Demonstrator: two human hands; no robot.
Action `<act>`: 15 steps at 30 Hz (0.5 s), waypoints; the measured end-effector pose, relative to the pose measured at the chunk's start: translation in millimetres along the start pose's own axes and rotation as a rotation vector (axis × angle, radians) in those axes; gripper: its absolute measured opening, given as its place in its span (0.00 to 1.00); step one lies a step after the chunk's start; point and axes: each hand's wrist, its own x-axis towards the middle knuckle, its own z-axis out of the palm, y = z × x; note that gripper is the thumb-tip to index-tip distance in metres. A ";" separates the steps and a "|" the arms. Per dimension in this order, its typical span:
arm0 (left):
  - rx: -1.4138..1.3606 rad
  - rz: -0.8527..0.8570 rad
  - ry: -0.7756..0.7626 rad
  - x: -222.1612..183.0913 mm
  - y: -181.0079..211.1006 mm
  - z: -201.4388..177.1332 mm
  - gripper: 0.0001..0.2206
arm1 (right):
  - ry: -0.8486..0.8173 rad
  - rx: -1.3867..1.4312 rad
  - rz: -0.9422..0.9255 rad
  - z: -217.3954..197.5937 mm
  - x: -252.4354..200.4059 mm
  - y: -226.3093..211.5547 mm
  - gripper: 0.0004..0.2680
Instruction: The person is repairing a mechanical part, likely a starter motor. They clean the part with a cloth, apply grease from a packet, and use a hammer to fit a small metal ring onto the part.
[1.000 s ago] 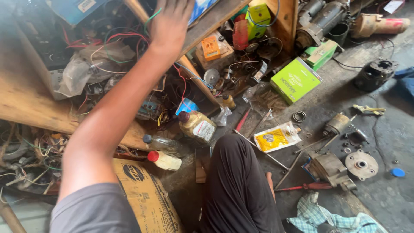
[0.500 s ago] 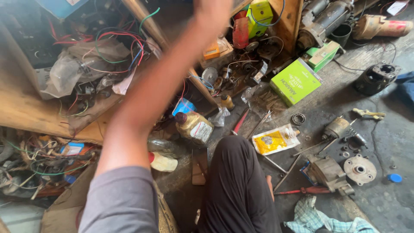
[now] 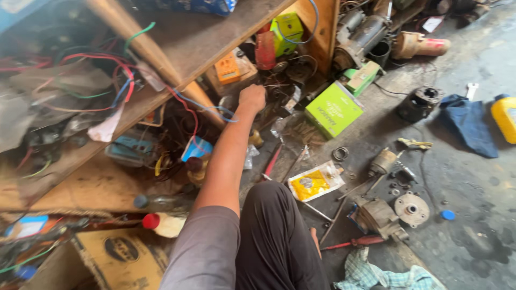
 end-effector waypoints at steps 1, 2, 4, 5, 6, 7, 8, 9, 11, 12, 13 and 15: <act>0.020 -0.013 0.018 6.7 0.3 10.5 0.10 | 0.018 -0.002 -0.010 -0.9 7.1 -5.4 0.14; 0.040 -0.025 0.031 10.1 3.1 21.1 0.10 | 0.033 -0.011 -0.015 -2.2 9.1 -11.8 0.13; 0.065 -0.057 0.028 19.6 9.0 32.9 0.10 | 0.069 -0.013 -0.052 -3.7 17.9 -21.5 0.13; 0.069 -0.078 0.011 24.4 12.3 36.0 0.10 | 0.090 -0.009 -0.087 -5.8 23.5 -24.5 0.13; 0.075 -0.097 -0.010 26.1 15.6 39.3 0.10 | 0.105 -0.007 -0.114 -10.4 23.8 -27.0 0.13; 0.066 -0.078 0.021 26.5 17.6 41.6 0.10 | 0.118 0.003 -0.145 -16.4 22.7 -28.8 0.12; 0.062 -0.053 0.047 23.0 15.6 42.6 0.10 | 0.129 0.008 -0.164 -23.1 15.6 -31.5 0.12; 0.058 -0.029 0.073 16.3 12.2 41.9 0.10 | 0.137 0.018 -0.188 -30.8 8.9 -33.7 0.12; -0.011 0.059 0.264 0.5 5.5 31.9 0.09 | 0.160 0.031 -0.213 -50.8 -14.1 -40.1 0.12; -0.124 0.115 0.432 -14.1 6.5 28.5 0.08 | 0.171 0.017 -0.202 -61.9 -28.8 -42.6 0.11; -0.250 0.162 0.594 -27.9 7.6 21.8 0.08 | 0.184 0.020 -0.206 -68.9 -37.7 -44.2 0.11; -0.339 0.246 0.781 -58.4 20.3 -0.1 0.07 | 0.208 0.039 -0.200 -76.3 -43.2 -44.9 0.12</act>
